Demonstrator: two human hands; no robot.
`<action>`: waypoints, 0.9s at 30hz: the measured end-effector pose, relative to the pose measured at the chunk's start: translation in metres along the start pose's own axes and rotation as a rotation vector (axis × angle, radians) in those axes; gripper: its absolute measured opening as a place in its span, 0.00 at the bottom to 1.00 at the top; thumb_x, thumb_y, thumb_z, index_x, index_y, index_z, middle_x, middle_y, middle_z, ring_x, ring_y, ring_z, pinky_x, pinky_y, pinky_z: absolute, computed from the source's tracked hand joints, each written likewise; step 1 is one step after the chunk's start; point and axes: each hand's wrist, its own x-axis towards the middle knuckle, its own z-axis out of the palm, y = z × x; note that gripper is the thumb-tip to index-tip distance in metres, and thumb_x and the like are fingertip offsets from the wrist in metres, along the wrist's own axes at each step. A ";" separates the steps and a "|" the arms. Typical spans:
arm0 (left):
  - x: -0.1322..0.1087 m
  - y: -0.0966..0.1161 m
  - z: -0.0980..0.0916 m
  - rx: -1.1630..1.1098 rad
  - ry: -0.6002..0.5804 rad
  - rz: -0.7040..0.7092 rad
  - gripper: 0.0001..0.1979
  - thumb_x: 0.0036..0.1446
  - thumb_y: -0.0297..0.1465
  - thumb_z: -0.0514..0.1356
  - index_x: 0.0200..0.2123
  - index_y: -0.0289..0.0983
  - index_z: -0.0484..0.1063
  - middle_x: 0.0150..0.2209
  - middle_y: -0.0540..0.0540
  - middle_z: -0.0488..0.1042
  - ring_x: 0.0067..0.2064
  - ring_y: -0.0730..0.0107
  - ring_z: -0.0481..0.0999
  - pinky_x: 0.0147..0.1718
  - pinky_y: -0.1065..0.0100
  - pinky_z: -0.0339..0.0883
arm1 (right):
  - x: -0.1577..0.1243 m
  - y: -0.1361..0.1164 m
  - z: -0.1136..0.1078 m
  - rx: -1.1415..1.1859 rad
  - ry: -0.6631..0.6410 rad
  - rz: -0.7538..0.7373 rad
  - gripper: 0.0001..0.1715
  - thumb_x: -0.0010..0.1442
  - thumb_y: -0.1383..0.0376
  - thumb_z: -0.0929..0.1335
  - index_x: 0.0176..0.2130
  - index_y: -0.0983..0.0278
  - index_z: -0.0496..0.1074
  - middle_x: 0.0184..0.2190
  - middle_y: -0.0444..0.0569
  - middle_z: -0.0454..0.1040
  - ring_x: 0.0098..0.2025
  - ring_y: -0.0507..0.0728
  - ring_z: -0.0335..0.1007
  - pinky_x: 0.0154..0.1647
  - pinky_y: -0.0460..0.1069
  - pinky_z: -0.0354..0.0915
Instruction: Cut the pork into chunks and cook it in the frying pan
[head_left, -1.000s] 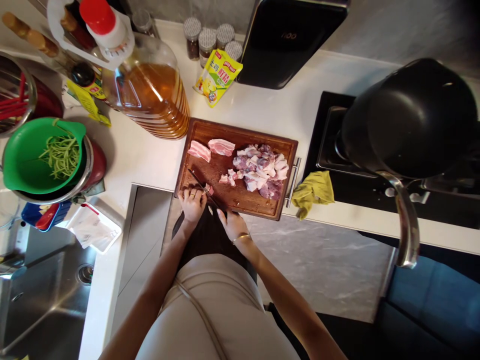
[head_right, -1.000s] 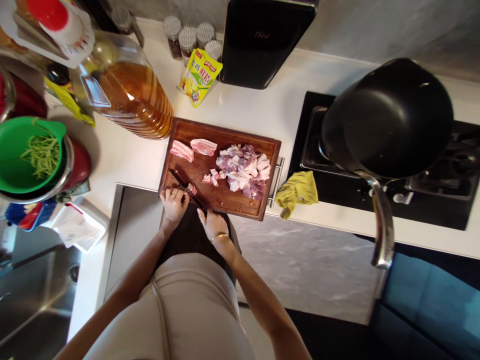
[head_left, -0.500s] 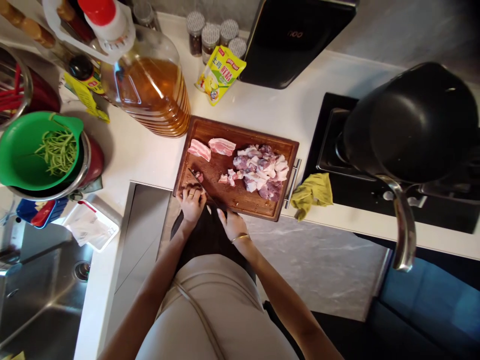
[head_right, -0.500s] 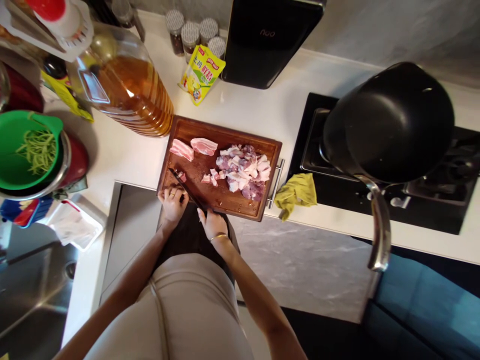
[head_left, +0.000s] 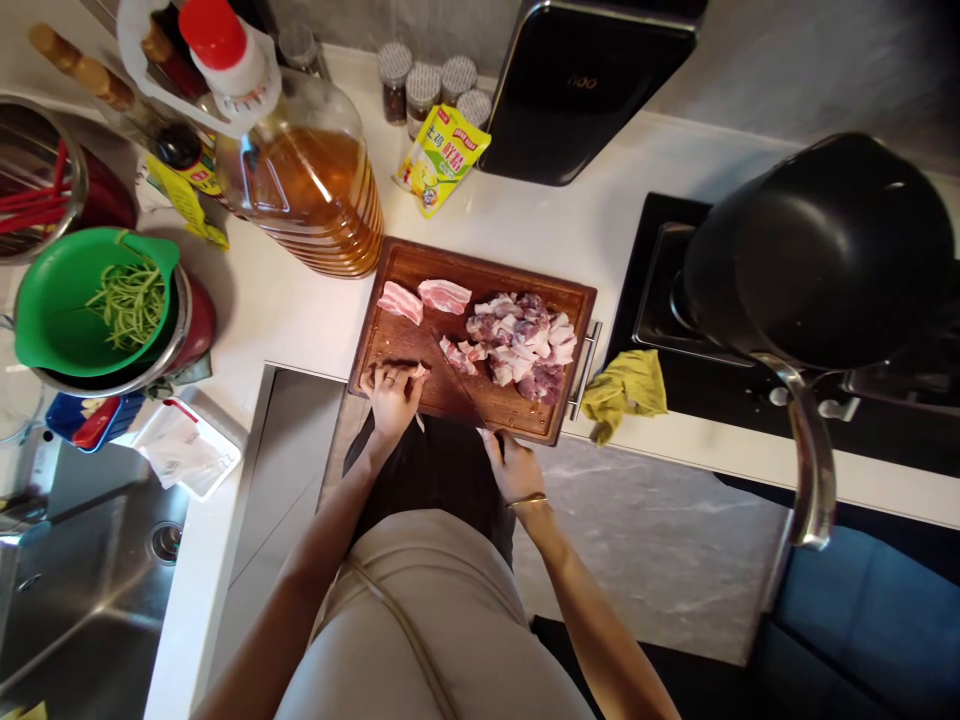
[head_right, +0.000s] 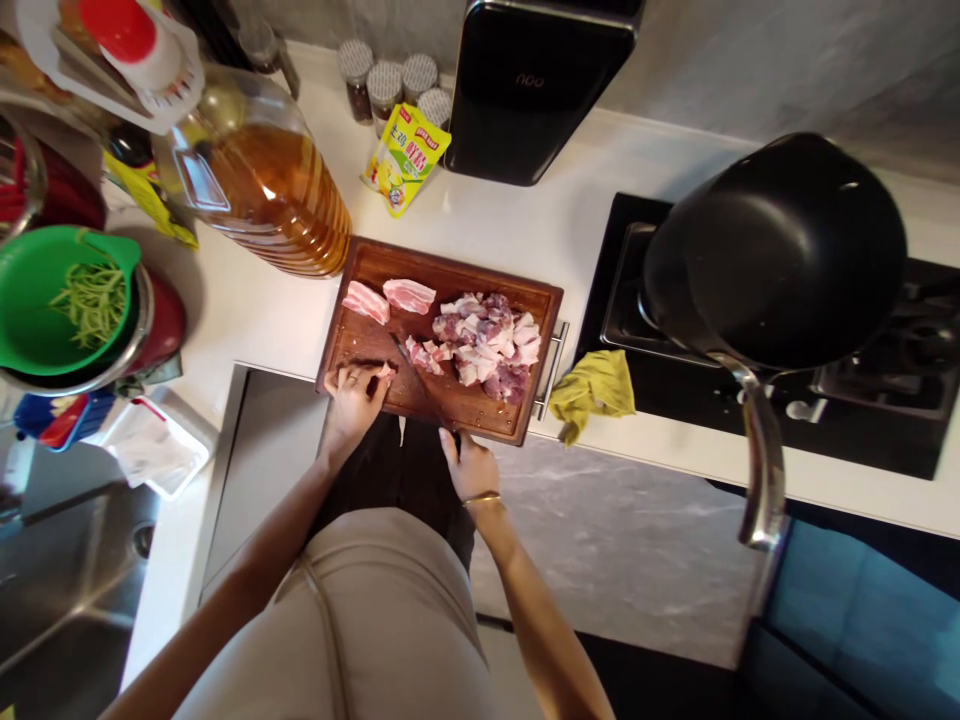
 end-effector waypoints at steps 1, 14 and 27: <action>-0.001 -0.001 -0.002 -0.001 0.000 0.016 0.13 0.60 0.40 0.55 0.43 0.42 0.72 0.43 0.43 0.77 0.52 0.55 0.69 0.58 0.49 0.44 | -0.001 -0.003 -0.001 -0.023 -0.008 -0.009 0.25 0.68 0.52 0.55 0.41 0.65 0.72 0.28 0.52 0.78 0.28 0.57 0.74 0.27 0.47 0.53; -0.004 -0.008 0.003 0.034 0.037 -0.025 0.11 0.59 0.39 0.55 0.39 0.40 0.72 0.40 0.42 0.76 0.48 0.53 0.69 0.55 0.49 0.48 | 0.005 -0.023 -0.006 -0.034 -0.129 -0.071 0.24 0.67 0.51 0.56 0.41 0.62 0.72 0.31 0.52 0.79 0.34 0.59 0.76 0.33 0.48 0.60; 0.001 -0.005 0.021 0.077 0.031 -0.089 0.05 0.57 0.32 0.55 0.32 0.40 0.70 0.35 0.43 0.75 0.46 0.53 0.68 0.51 0.49 0.49 | -0.002 -0.022 -0.008 -0.004 -0.241 0.002 0.26 0.68 0.51 0.54 0.37 0.62 0.72 0.32 0.53 0.79 0.37 0.60 0.76 0.33 0.48 0.59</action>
